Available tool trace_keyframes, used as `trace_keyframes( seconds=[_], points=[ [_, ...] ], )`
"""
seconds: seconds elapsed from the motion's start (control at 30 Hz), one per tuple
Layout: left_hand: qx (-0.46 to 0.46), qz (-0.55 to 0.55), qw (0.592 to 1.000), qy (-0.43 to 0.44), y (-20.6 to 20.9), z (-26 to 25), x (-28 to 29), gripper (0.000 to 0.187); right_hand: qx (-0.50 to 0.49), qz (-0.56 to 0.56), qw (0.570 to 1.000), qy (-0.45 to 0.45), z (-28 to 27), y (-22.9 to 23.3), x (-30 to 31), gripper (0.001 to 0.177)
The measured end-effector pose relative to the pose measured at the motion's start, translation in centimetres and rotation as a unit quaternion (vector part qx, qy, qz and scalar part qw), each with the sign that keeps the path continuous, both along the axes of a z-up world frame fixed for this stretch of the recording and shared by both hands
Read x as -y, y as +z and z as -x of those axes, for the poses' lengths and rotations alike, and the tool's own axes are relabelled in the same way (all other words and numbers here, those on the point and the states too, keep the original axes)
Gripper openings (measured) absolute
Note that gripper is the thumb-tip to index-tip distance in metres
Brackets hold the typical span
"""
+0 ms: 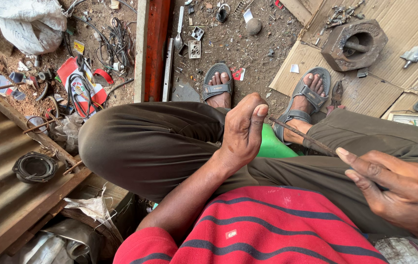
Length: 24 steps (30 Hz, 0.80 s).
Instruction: The person sits on a low stool and uses a screwdriver to adjust a small metal component, then uses an angle grinder to cut a wire, and finally uses pliers to strip and bend the wire. The work is performed on a cluttered floor with cardboard and various tools.
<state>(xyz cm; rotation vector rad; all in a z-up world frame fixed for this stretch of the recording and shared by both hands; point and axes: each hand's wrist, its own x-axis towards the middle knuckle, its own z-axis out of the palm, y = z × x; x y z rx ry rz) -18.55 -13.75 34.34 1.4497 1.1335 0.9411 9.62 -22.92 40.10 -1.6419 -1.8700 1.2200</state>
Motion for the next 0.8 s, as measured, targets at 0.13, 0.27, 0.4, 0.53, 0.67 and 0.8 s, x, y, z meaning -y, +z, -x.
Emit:
trace_keyframes(
  seconds=[0.13,0.27,0.4,0.53,0.67,0.8],
  points=[
    [0.012,0.006,1.000,0.007,-0.26,-0.04,0.41,0.030,0.032,-0.029,0.999,0.022,0.27,-0.02,0.19,0.056],
    [0.004,0.012,1.000,0.019,-0.43,-0.19,0.66,0.032,0.079,-0.067,0.994,0.045,0.42,-0.25,0.59,0.057],
    [0.019,0.021,0.999,0.033,-0.49,-0.25,0.83,0.035,0.141,-0.147,0.975,0.088,0.40,-0.57,0.71,0.055],
    [0.012,0.027,0.999,0.043,-0.59,-0.35,1.07,0.038,0.168,-0.210,0.958,0.101,0.55,-0.41,0.64,0.052],
    [0.007,0.042,0.998,0.048,-0.64,-0.30,0.96,0.038,0.233,-0.243,0.934,0.123,0.86,0.02,0.34,0.054],
    [0.011,0.023,0.999,0.047,-0.47,-0.12,0.81,0.036,0.234,-0.194,0.948,0.096,1.04,0.31,0.30,0.051]
  ],
)
